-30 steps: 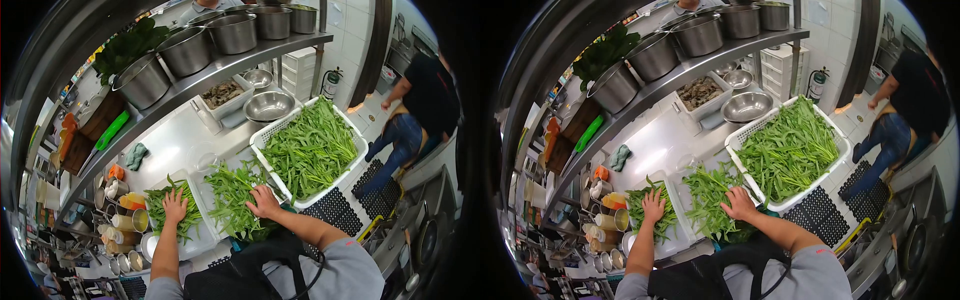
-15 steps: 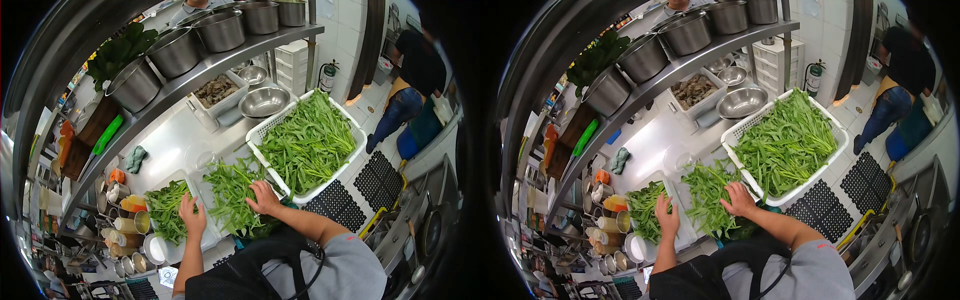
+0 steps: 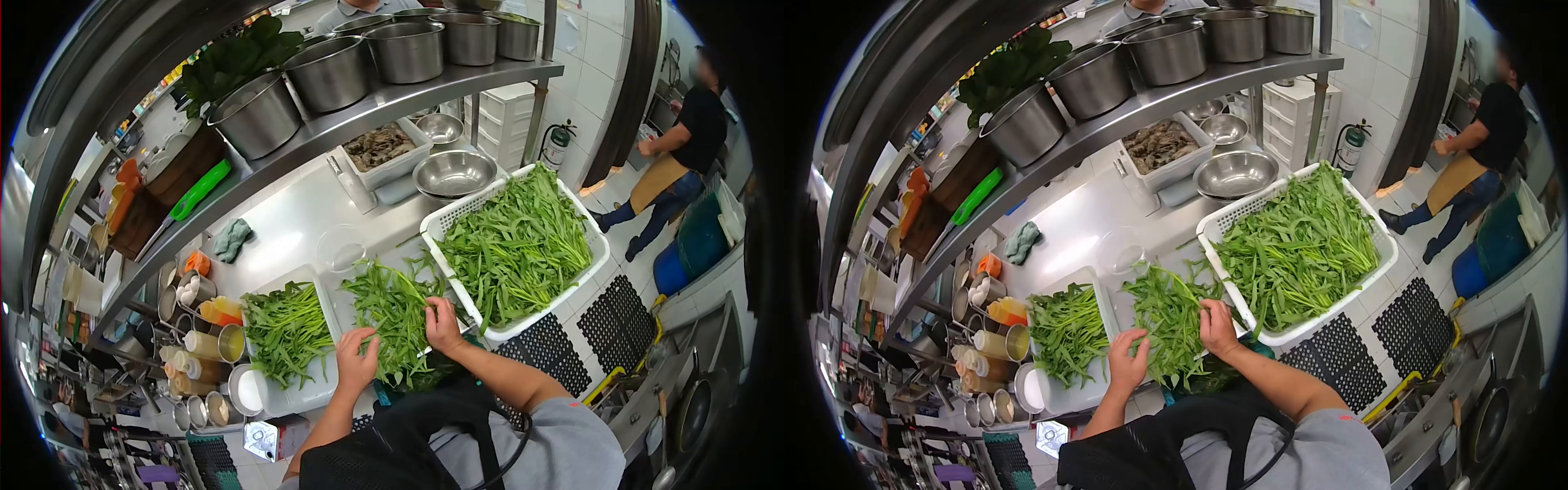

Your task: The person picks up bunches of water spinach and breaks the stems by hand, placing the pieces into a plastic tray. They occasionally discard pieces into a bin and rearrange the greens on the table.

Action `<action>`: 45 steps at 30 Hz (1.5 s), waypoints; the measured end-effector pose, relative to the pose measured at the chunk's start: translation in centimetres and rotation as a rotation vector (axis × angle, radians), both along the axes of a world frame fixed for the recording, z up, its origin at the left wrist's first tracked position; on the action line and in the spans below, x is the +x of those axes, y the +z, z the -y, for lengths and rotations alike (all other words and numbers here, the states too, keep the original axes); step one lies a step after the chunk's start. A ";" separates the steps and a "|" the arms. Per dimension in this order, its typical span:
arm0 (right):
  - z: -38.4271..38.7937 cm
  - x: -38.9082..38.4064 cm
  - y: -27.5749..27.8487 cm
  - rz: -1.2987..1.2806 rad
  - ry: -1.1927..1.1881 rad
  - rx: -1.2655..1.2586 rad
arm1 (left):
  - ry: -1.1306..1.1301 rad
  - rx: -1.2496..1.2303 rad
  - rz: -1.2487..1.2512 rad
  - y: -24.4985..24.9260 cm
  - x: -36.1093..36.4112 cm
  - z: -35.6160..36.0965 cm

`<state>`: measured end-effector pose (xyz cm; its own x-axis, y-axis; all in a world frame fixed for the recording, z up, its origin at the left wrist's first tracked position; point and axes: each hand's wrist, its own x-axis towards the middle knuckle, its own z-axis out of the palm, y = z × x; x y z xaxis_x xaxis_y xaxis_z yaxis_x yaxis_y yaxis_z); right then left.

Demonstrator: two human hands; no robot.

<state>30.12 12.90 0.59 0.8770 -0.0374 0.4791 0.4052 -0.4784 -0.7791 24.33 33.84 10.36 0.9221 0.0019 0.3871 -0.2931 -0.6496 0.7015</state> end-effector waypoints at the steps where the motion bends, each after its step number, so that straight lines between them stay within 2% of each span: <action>1: -0.6 -0.5 1.7 -0.007 -0.020 0.071 | -0.005 -0.034 -0.028 0.1 -0.2 0.0; 4: -2.0 -0.7 3.1 -0.025 -0.021 0.196 | -0.027 -0.106 -0.054 -0.3 -0.3 0.2; 6: -2.8 -1.2 5.1 -0.220 0.119 0.537 | -0.035 -0.135 -0.093 -0.8 -0.4 0.2; 8: -3.2 -1.3 6.3 -0.219 0.141 0.583 | -0.043 -0.167 -0.134 -0.8 -0.5 0.4; 10: -3.3 -1.4 6.8 -0.321 0.236 0.747 | -0.078 -0.188 -0.166 -0.7 -0.7 0.6; 11: -3.1 -1.2 6.2 -0.322 0.239 0.742 | -0.075 -0.192 -0.164 -0.9 -0.8 0.7; 13: -2.4 -0.7 4.4 -0.745 0.435 0.754 | -0.088 -0.222 -0.207 -1.2 -1.0 0.7; 16: -2.3 -1.0 3.5 -0.799 0.422 0.758 | -0.115 -0.196 -0.206 -1.3 -0.9 0.6; 22: -2.2 -1.4 5.8 -0.745 0.480 0.861 | -0.103 -0.243 -0.269 -1.1 -0.8 0.3; 26: -2.5 -1.9 5.9 -0.776 0.505 0.829 | -0.102 -0.287 -0.306 -0.8 -0.4 0.3; 28: -2.8 -2.4 5.7 -0.769 0.573 0.822 | -0.074 -0.564 -0.389 -1.4 0.1 0.3; 29: -2.9 -2.7 5.4 -0.771 0.574 0.822 | -0.072 -0.564 -0.390 -1.5 0.2 0.3; 31: -3.3 -3.5 5.1 -0.782 0.628 0.809 | 0.009 -0.738 -0.479 -1.6 0.5 0.1; 38: -4.0 -4.9 4.3 -0.870 0.717 0.709 | 0.048 -0.791 -0.525 -1.6 0.5 -0.6; 43: -4.1 -4.7 5.2 -0.872 0.687 0.651 | 0.040 -0.731 -0.458 -0.7 0.7 -0.8; 45: -4.0 -4.4 5.9 -0.841 0.676 0.661 | 0.058 -0.784 -0.433 0.1 0.8 -0.6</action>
